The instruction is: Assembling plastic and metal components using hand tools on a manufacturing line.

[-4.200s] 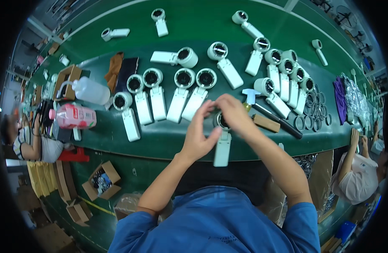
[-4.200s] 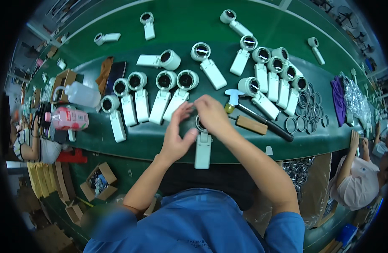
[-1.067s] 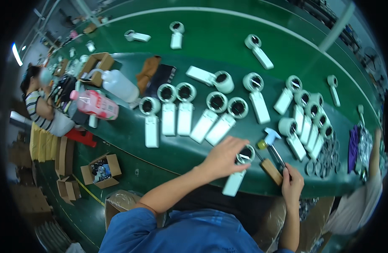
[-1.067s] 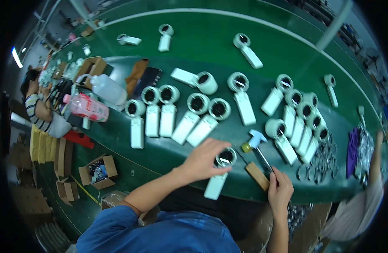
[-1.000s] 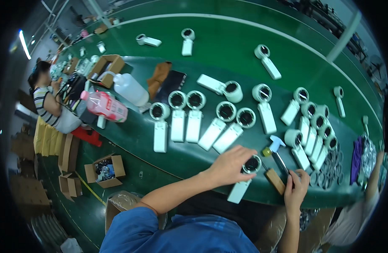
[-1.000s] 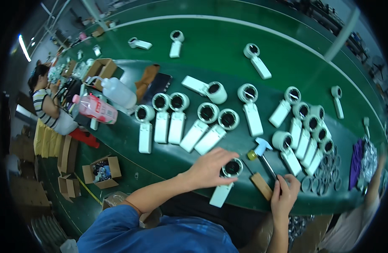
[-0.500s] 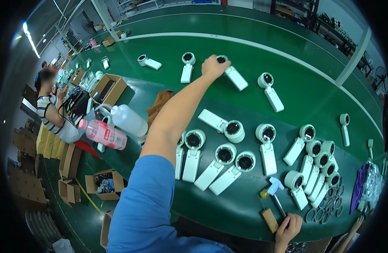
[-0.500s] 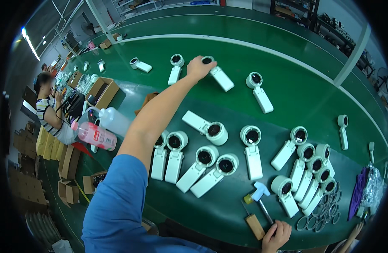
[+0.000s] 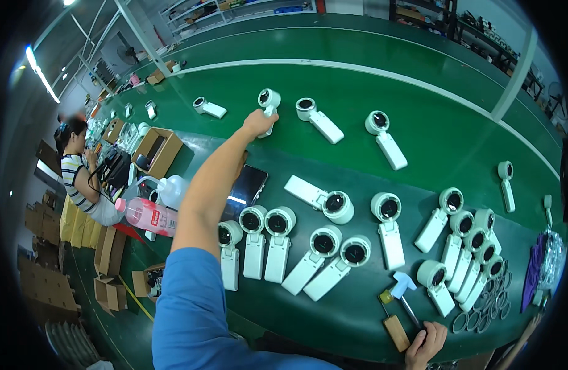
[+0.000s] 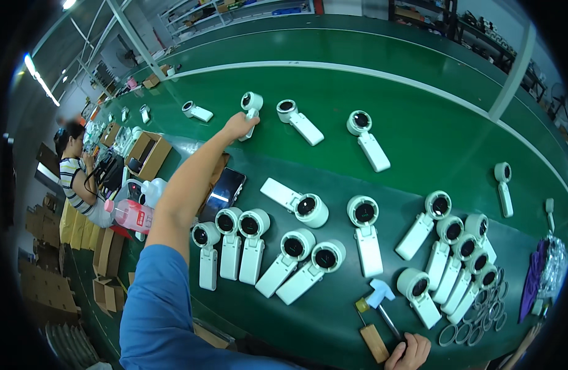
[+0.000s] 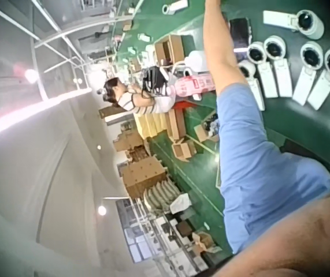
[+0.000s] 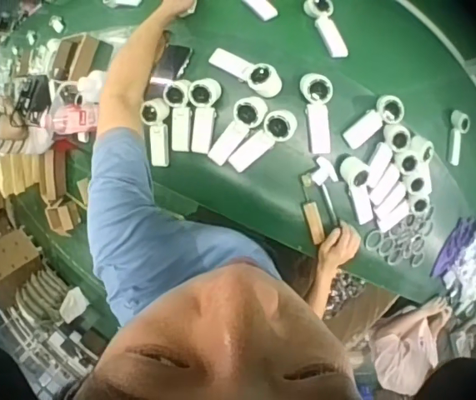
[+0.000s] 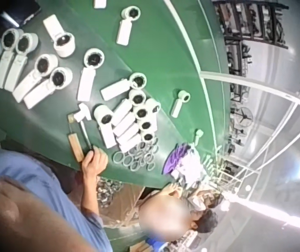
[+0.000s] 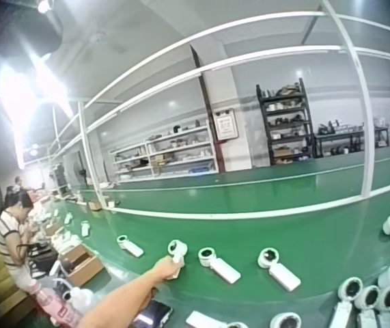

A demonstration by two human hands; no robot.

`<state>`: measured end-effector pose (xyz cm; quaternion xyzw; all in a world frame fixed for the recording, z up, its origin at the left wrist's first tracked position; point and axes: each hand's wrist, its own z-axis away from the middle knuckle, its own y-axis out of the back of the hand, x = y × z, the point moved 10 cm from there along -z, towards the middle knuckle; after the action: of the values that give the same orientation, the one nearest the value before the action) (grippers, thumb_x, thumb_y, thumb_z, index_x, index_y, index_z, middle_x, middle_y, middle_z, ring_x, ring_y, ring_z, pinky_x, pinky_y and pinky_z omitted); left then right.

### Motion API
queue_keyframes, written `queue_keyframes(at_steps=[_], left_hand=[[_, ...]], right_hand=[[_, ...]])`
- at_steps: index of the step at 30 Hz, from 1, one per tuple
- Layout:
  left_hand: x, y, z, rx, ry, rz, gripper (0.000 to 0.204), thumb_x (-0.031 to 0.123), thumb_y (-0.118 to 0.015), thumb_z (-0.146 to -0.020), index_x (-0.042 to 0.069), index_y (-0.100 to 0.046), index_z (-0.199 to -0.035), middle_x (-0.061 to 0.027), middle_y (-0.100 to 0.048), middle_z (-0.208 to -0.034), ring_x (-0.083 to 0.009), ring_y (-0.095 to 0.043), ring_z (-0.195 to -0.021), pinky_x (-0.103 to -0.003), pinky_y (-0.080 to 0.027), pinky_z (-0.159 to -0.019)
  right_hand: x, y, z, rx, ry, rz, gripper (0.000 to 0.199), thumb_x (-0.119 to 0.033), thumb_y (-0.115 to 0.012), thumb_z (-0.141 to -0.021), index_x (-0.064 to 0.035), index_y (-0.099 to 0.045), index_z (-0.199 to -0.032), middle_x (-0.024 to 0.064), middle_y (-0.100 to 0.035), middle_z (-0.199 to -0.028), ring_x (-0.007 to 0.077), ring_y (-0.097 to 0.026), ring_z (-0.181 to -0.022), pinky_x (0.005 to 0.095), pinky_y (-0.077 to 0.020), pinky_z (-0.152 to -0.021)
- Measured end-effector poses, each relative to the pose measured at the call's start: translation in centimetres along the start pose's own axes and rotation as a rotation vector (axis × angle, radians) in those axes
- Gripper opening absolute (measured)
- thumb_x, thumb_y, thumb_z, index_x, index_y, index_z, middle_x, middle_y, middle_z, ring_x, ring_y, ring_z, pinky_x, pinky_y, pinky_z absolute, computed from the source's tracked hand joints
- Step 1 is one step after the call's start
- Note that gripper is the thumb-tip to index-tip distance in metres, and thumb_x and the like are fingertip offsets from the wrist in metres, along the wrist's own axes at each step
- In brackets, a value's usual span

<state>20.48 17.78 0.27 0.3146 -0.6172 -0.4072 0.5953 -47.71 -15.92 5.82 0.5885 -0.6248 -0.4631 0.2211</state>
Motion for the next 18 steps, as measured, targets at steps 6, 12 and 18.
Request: queue_keyframes(at_steps=[6, 12, 18], left_hand=[[11.6, 4.2, 20.4, -0.213, -0.382, 0.922, 0.045, 0.029, -0.054, -0.104, 0.002, -0.046, -0.138, -0.0102, -0.065, -0.105, -0.0163, -0.063, -0.091, -0.031, -0.052, -0.081], [16.2, 0.8, 43.1, -0.374, -0.229, 1.495, 0.048, 0.012, -0.064, -0.095, 0.003, -0.045, -0.139, -0.0062, -0.061, -0.107, -0.0121, -0.059, -0.089, -0.028, -0.051, -0.075], [20.3, -2.2, 52.8, -0.652, -0.292, 1.391, 0.047, 0.003, -0.064, -0.09, 0.004, -0.046, -0.133, -0.0034, -0.052, -0.09, -0.0077, -0.05, -0.074, -0.025, -0.043, -0.06]], right_hand=[[-6.4, -0.4, 0.2, -0.182, 0.128, -0.105, 0.024, -0.008, -0.064, -0.09, -0.0007, -0.066, -0.113, 0.0195, -0.064, -0.1, 0.0374, -0.061, -0.089, 0.0428, -0.0478, -0.081], [-3.8, -3.0, 2.2, -0.334, -0.042, -0.303, 0.058, -0.014, -0.072, -0.084, -0.0019, -0.054, -0.139, 0.0191, -0.059, -0.116, 0.0391, -0.058, -0.099, 0.0429, -0.0486, -0.087], [-7.8, 9.7, -3.0, -0.164, 0.275, -0.308, 0.052, -0.016, -0.078, -0.08, -0.0091, -0.066, -0.13, 0.0131, -0.061, -0.104, 0.0266, -0.061, -0.074, 0.034, -0.0498, -0.059]])
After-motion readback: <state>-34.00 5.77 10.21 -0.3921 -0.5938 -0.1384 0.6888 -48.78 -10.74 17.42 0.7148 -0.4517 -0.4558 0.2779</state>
